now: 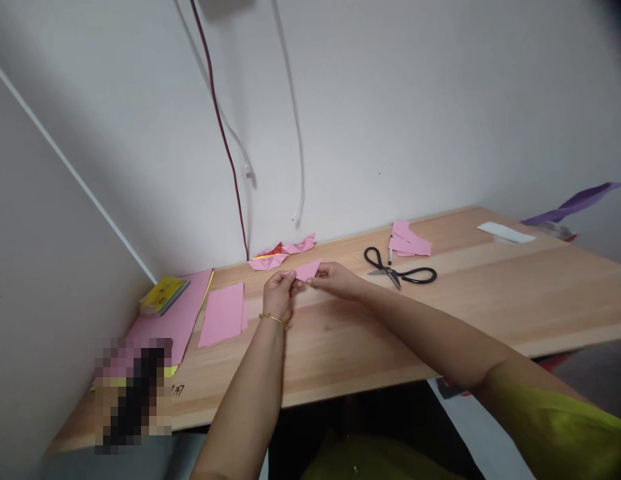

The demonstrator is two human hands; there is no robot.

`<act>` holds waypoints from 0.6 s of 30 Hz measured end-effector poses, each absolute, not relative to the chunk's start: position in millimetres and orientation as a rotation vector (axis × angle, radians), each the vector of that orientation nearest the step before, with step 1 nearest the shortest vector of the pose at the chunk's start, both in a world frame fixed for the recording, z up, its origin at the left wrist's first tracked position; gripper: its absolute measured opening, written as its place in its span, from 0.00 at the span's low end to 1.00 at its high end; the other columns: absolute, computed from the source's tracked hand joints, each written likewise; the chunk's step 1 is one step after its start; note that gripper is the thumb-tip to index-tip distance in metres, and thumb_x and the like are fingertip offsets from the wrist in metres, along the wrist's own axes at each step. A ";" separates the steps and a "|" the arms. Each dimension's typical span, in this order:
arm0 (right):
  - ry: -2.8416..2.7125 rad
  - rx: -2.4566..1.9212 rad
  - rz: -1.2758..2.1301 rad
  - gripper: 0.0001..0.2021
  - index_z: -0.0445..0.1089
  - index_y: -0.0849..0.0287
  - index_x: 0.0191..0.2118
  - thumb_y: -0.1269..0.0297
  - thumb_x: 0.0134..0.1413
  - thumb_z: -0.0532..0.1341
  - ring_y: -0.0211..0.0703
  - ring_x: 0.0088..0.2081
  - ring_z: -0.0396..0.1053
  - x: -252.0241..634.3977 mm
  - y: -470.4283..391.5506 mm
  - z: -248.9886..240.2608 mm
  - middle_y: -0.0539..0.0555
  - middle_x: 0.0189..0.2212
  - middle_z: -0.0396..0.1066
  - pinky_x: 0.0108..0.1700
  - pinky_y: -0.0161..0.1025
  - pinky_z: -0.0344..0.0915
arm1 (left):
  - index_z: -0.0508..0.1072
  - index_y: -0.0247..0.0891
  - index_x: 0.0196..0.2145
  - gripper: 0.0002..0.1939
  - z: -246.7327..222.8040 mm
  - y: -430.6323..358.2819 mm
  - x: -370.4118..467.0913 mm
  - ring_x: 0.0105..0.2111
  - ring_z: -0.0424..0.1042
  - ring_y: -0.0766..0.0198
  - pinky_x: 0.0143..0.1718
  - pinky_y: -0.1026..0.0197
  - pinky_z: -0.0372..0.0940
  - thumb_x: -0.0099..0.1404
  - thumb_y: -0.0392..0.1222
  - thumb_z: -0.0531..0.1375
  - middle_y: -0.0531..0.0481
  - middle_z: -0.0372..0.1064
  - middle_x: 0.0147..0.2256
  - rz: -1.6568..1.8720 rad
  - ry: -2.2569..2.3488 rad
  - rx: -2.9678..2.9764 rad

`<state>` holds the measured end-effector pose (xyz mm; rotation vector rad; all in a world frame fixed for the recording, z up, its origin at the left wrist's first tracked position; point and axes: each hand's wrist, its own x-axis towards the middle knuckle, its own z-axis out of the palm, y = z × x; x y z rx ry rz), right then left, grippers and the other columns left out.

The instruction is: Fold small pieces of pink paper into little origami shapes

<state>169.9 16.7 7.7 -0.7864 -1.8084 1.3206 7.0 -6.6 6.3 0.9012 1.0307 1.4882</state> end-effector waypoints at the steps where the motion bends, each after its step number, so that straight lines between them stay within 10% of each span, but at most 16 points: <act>1: -1.811 -0.797 1.345 0.15 0.68 0.64 0.31 0.55 0.45 0.60 0.33 0.26 0.60 168.4 15.8 7.5 0.49 0.24 0.66 0.30 0.31 0.56 | 0.67 0.33 0.24 0.16 5.6 -7.1 8.8 0.19 0.66 0.71 0.25 0.67 0.62 0.44 0.46 0.66 0.54 0.67 0.17 1.481 1.037 0.910; 18: -1.706 -0.873 1.347 0.17 0.68 0.63 0.26 0.50 0.42 0.61 0.35 0.25 0.62 166.6 15.0 4.1 0.50 0.21 0.67 0.30 0.33 0.58 | 0.66 0.33 0.22 0.16 -9.3 -2.1 14.6 0.19 0.63 0.71 0.25 0.65 0.61 0.46 0.47 0.66 0.55 0.63 0.17 1.404 1.042 1.054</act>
